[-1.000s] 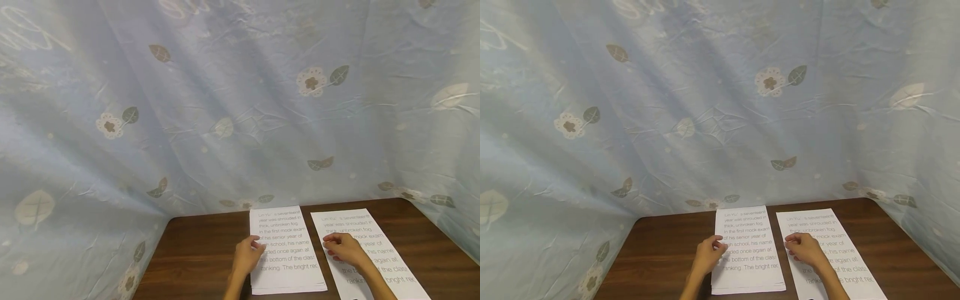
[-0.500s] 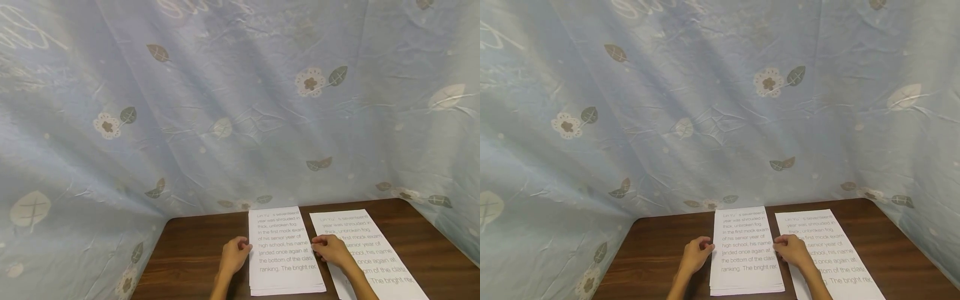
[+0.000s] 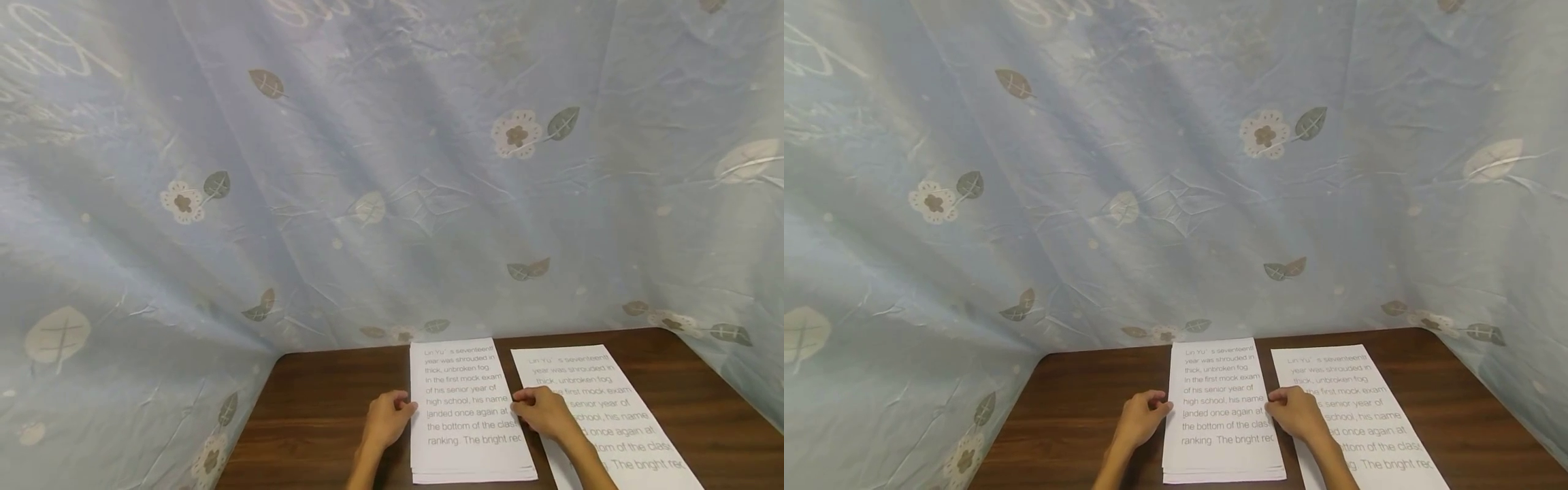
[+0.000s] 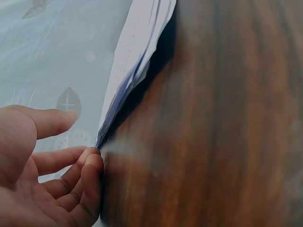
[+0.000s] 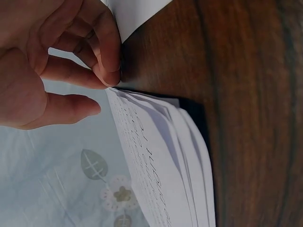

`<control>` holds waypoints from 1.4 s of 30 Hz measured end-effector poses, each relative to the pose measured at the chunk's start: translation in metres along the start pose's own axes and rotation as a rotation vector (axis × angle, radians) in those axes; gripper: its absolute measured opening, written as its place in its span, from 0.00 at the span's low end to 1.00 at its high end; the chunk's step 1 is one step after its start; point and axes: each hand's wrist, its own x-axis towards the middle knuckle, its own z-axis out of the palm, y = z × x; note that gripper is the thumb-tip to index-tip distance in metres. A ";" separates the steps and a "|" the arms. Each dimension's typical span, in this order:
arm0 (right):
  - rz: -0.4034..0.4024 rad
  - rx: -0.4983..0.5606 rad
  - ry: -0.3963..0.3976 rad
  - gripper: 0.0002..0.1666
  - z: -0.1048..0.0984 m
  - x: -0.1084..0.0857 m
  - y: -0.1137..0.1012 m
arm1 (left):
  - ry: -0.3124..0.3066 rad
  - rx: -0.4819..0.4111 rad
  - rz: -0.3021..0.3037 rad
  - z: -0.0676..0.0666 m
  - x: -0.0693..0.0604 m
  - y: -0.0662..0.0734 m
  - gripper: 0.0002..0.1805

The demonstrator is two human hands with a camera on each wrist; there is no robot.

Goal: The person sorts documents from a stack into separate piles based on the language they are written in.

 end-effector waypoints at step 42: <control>0.034 0.164 -0.031 0.24 0.004 -0.001 -0.006 | 0.048 -0.237 -0.063 0.007 -0.007 0.007 0.17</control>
